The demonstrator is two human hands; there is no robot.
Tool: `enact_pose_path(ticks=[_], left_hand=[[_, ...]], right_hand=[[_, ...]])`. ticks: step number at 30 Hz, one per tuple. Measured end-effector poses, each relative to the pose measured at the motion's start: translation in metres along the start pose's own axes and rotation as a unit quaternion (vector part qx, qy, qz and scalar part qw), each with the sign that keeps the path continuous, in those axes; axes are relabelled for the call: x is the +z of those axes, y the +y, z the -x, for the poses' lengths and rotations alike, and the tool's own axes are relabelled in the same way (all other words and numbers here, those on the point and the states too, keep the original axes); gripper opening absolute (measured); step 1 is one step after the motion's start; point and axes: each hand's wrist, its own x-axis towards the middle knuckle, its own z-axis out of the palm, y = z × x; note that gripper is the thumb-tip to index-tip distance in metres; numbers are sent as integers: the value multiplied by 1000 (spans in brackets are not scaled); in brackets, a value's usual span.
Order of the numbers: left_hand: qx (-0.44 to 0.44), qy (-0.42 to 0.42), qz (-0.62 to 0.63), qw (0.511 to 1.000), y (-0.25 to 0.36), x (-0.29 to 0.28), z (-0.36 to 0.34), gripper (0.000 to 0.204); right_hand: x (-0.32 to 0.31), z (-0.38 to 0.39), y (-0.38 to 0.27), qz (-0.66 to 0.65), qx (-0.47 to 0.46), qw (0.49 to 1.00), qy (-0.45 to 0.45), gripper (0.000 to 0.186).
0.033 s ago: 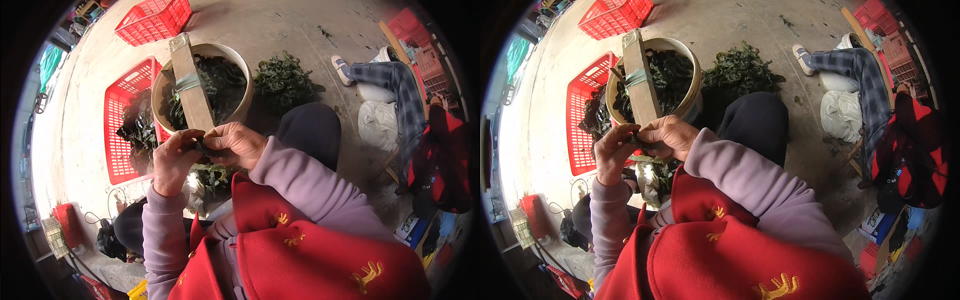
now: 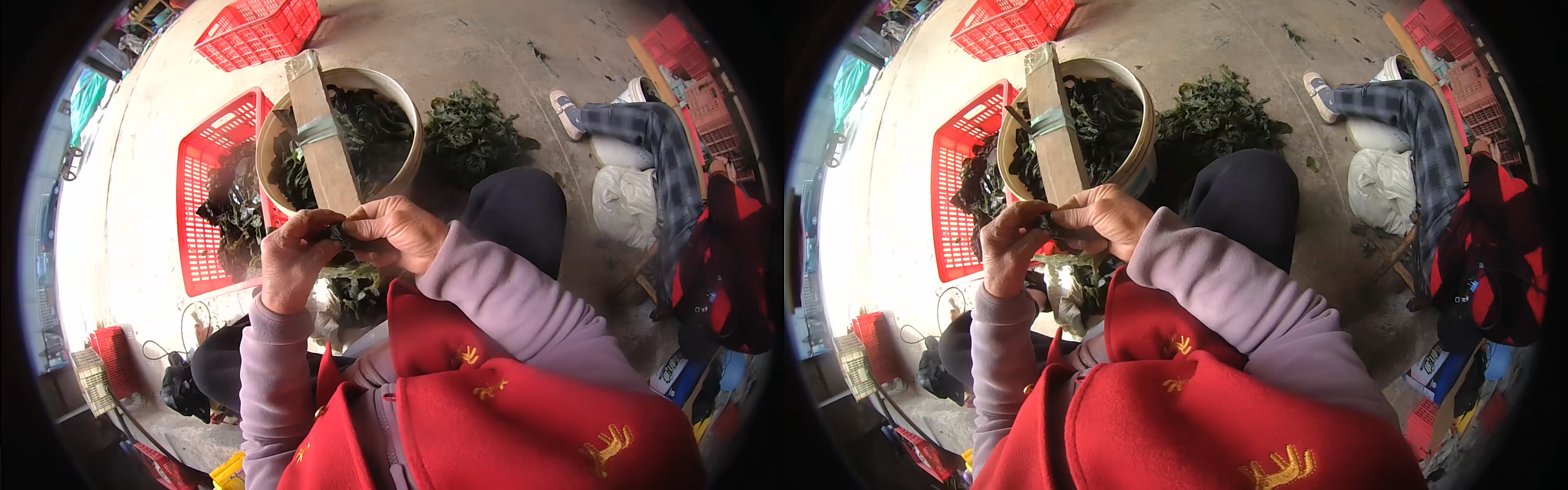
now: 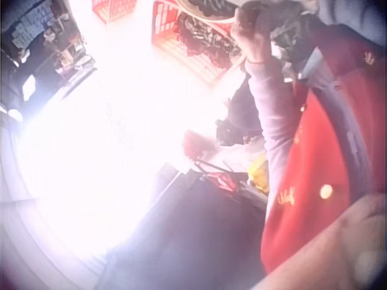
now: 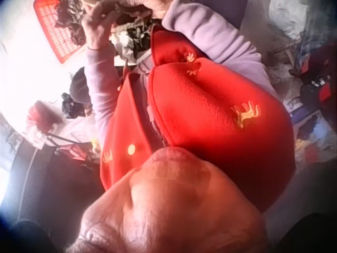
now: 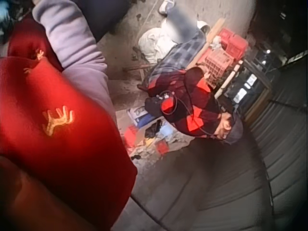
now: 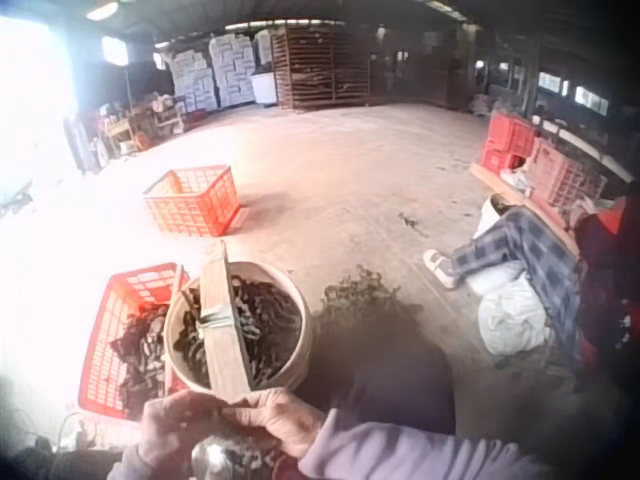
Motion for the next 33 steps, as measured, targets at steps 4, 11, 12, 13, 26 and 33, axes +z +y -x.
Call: enact_pose_path(ticks=[4, 11, 12, 13, 26, 33], left_hand=[[-54, -6, 119, 991, -17, -2, -11, 27], [-128, -154, 402, 893, -30, -23, -5, 34], [-116, -159, 406, 892, -32, -22, -3, 31], [-97, -154, 408, 895, -33, -22, 0, 31], [259, 139, -104, 950, -19, -5, 19, 17], [-8, 48, 500, 864, -23, -28, 17, 4]], right_hand=[[0, -5, 4, 237, -108, 959, 111, 18], [-1, -1, 7, 141, 34, 989, -41, 16], [-3, -2, 9, 89, 55, 990, -99, 19], [-4, -1, 9, 45, 44, 989, -135, 18], [10, 2, 14, 64, 2, 998, 4, 18], [14, 16, -5, 181, -51, 981, 52, 16]])
